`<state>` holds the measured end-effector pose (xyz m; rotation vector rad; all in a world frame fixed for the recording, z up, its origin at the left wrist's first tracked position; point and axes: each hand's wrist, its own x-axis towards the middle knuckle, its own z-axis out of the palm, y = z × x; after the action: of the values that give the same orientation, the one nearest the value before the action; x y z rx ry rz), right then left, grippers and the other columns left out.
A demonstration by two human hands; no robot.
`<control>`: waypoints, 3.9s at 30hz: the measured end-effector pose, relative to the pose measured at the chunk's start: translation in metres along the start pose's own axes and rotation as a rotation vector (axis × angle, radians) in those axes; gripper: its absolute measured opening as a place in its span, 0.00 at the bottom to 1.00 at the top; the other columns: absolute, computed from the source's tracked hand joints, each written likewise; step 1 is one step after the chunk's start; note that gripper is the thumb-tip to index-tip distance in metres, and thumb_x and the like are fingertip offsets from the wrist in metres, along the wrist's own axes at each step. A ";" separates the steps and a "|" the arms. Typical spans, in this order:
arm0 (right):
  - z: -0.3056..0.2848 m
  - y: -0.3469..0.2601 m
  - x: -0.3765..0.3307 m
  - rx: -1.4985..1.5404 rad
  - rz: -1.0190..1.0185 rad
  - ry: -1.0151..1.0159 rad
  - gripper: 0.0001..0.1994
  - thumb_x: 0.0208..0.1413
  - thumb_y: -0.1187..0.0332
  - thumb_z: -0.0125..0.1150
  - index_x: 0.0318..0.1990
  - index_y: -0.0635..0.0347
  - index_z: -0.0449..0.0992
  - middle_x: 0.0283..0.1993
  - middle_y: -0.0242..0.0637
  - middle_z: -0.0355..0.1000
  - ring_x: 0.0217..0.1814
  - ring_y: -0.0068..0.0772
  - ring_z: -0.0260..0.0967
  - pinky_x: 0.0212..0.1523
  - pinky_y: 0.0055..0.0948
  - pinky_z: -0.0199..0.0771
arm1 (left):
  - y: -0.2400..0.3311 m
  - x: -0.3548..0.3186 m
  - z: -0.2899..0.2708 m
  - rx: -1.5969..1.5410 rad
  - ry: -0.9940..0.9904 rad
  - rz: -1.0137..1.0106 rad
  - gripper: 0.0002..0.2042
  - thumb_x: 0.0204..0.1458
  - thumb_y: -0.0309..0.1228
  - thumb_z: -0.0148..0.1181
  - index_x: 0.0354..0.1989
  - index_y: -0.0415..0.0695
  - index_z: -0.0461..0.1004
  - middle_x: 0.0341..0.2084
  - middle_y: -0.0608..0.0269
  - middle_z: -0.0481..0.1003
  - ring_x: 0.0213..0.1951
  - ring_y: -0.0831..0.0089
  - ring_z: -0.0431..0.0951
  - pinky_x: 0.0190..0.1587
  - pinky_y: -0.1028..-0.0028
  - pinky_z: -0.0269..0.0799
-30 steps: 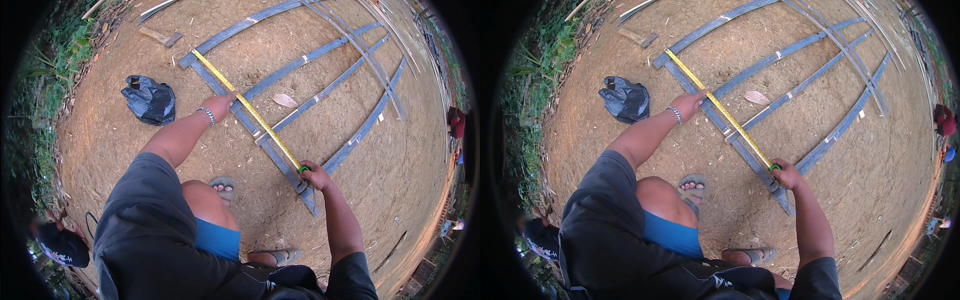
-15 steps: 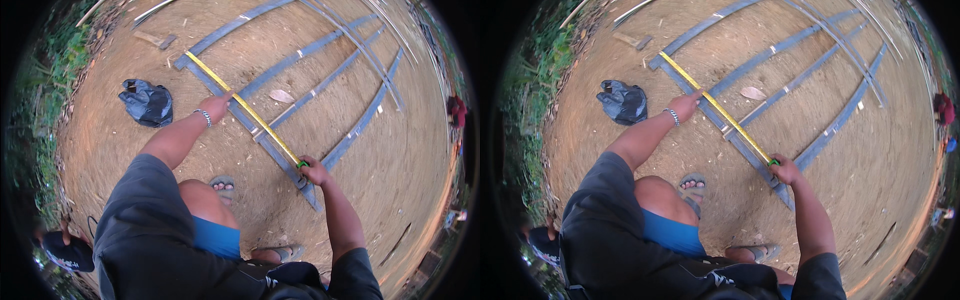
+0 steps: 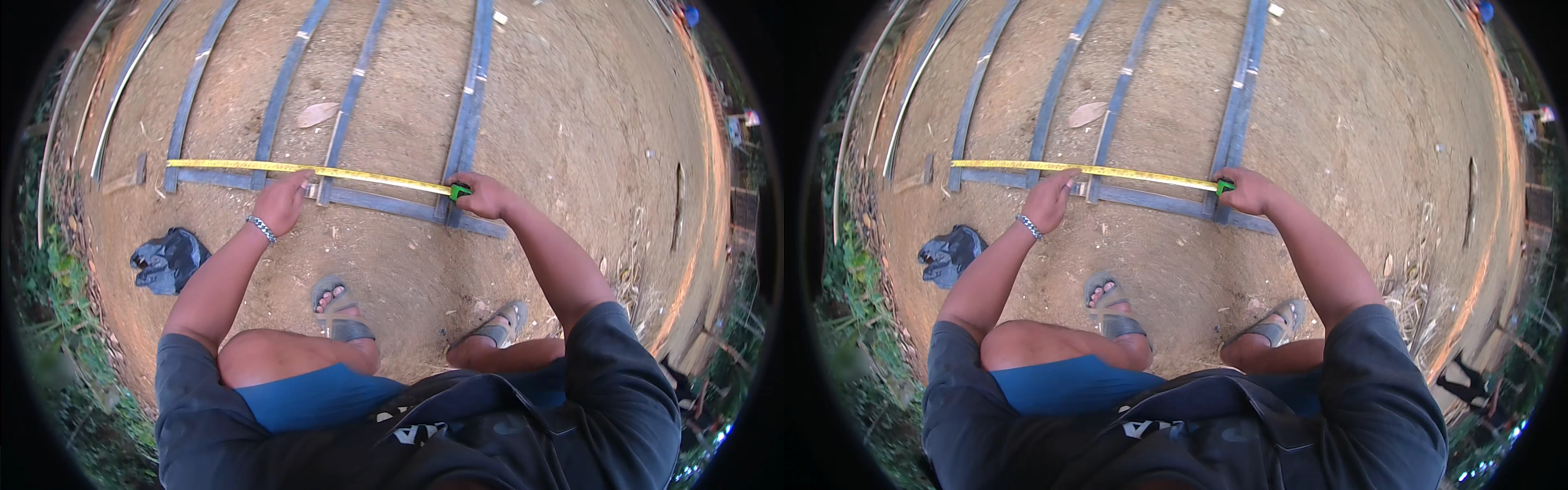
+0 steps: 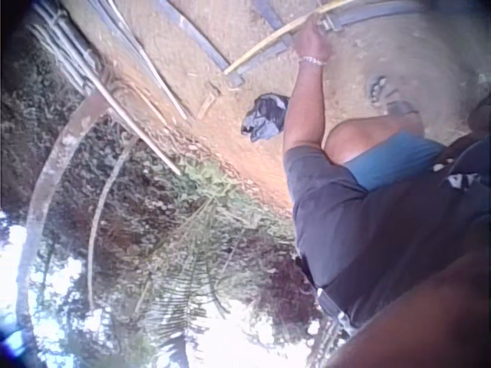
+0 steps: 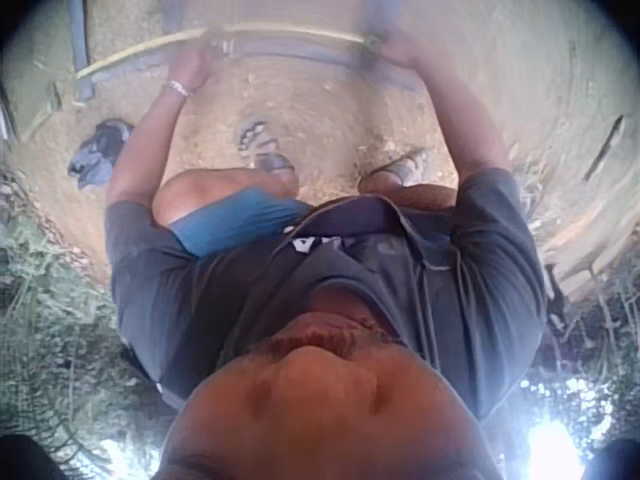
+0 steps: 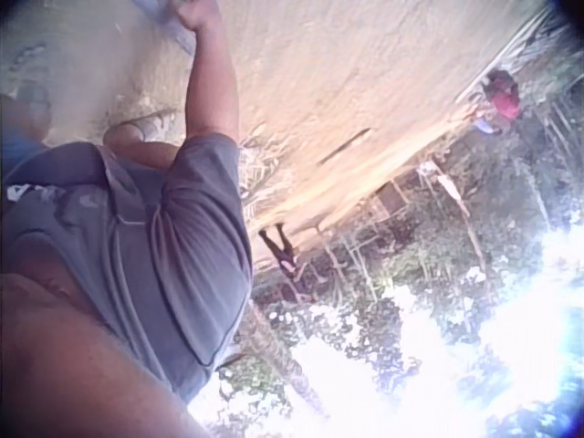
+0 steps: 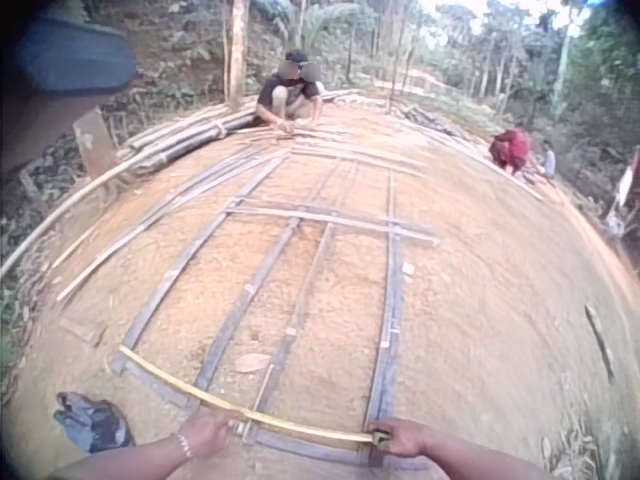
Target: The person measures a wooden frame structure laid on the ground using a tape measure. They then use a hammer to drive nails into the joints of the frame to secure the pieces together. The person repeatedly measures and hammers different sections of the frame.
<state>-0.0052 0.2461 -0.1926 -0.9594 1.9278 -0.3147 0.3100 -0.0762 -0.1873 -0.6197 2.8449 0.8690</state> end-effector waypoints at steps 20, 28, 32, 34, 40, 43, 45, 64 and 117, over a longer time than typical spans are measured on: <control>-0.008 0.056 -0.021 0.089 0.064 -0.166 0.32 0.51 0.57 0.63 0.66 0.51 0.73 0.57 0.52 0.78 0.58 0.52 0.76 0.60 0.41 0.74 | 0.217 0.014 0.212 -0.570 0.218 -0.730 0.19 0.52 0.39 0.73 0.46 0.39 0.79 0.30 0.53 0.80 0.33 0.61 0.80 0.43 0.65 0.76; 0.003 0.062 -0.025 0.092 0.024 -0.039 0.31 0.51 0.57 0.63 0.66 0.49 0.73 0.56 0.51 0.78 0.57 0.55 0.76 0.59 0.42 0.74 | 0.229 0.036 0.206 -0.465 0.146 -0.748 0.20 0.51 0.41 0.74 0.46 0.41 0.79 0.34 0.49 0.83 0.36 0.55 0.84 0.42 0.61 0.78; 0.006 0.060 -0.026 0.105 0.058 -0.042 0.32 0.51 0.57 0.63 0.66 0.47 0.73 0.60 0.52 0.74 0.60 0.56 0.74 0.61 0.43 0.73 | 0.239 0.038 0.211 -0.415 0.197 -0.749 0.21 0.48 0.40 0.78 0.43 0.38 0.79 0.29 0.52 0.82 0.32 0.61 0.83 0.38 0.63 0.77; 0.011 0.065 -0.026 0.099 0.059 -0.004 0.32 0.51 0.57 0.62 0.67 0.47 0.73 0.62 0.52 0.72 0.62 0.55 0.72 0.63 0.43 0.72 | 0.246 0.038 0.209 -0.350 0.215 -0.745 0.21 0.48 0.40 0.77 0.44 0.39 0.79 0.32 0.48 0.83 0.36 0.55 0.85 0.41 0.61 0.78; 0.012 0.064 -0.025 0.036 0.081 -0.008 0.33 0.51 0.55 0.62 0.68 0.46 0.72 0.63 0.51 0.70 0.65 0.54 0.69 0.65 0.43 0.71 | 0.253 0.039 0.195 -0.259 0.105 -0.756 0.19 0.52 0.41 0.72 0.47 0.44 0.79 0.39 0.46 0.83 0.43 0.48 0.84 0.45 0.55 0.79; 0.011 0.058 -0.027 0.054 0.099 -0.007 0.33 0.51 0.55 0.62 0.68 0.45 0.71 0.63 0.50 0.71 0.65 0.54 0.69 0.65 0.43 0.71 | 0.241 0.037 0.200 -0.321 0.136 -0.811 0.19 0.52 0.42 0.71 0.48 0.45 0.80 0.39 0.45 0.83 0.43 0.47 0.84 0.45 0.54 0.79; 0.014 0.058 -0.028 0.051 0.106 0.018 0.34 0.51 0.55 0.62 0.69 0.45 0.71 0.63 0.50 0.71 0.65 0.54 0.69 0.65 0.43 0.71 | 0.226 0.034 0.206 -0.275 0.230 -0.803 0.19 0.50 0.42 0.73 0.45 0.43 0.81 0.32 0.49 0.83 0.37 0.51 0.84 0.41 0.56 0.78; 0.013 0.055 -0.030 0.032 0.114 0.018 0.33 0.53 0.51 0.66 0.68 0.49 0.72 0.64 0.51 0.70 0.65 0.55 0.69 0.66 0.41 0.70 | 0.267 0.019 0.190 -0.181 -0.083 -0.604 0.20 0.51 0.49 0.72 0.41 0.46 0.78 0.33 0.48 0.83 0.38 0.49 0.84 0.41 0.55 0.78; 0.017 0.052 -0.027 -0.024 0.107 0.009 0.34 0.51 0.55 0.58 0.71 0.38 0.70 0.61 0.51 0.70 0.64 0.54 0.70 0.65 0.43 0.71 | 0.222 0.028 0.163 -0.275 0.245 -0.864 0.30 0.48 0.48 0.74 0.55 0.49 0.67 0.41 0.47 0.82 0.45 0.44 0.82 0.48 0.50 0.76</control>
<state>-0.0091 0.3031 -0.2141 -0.8680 1.9865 -0.2344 0.1898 0.1720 -0.2151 -1.8882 2.2143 1.0289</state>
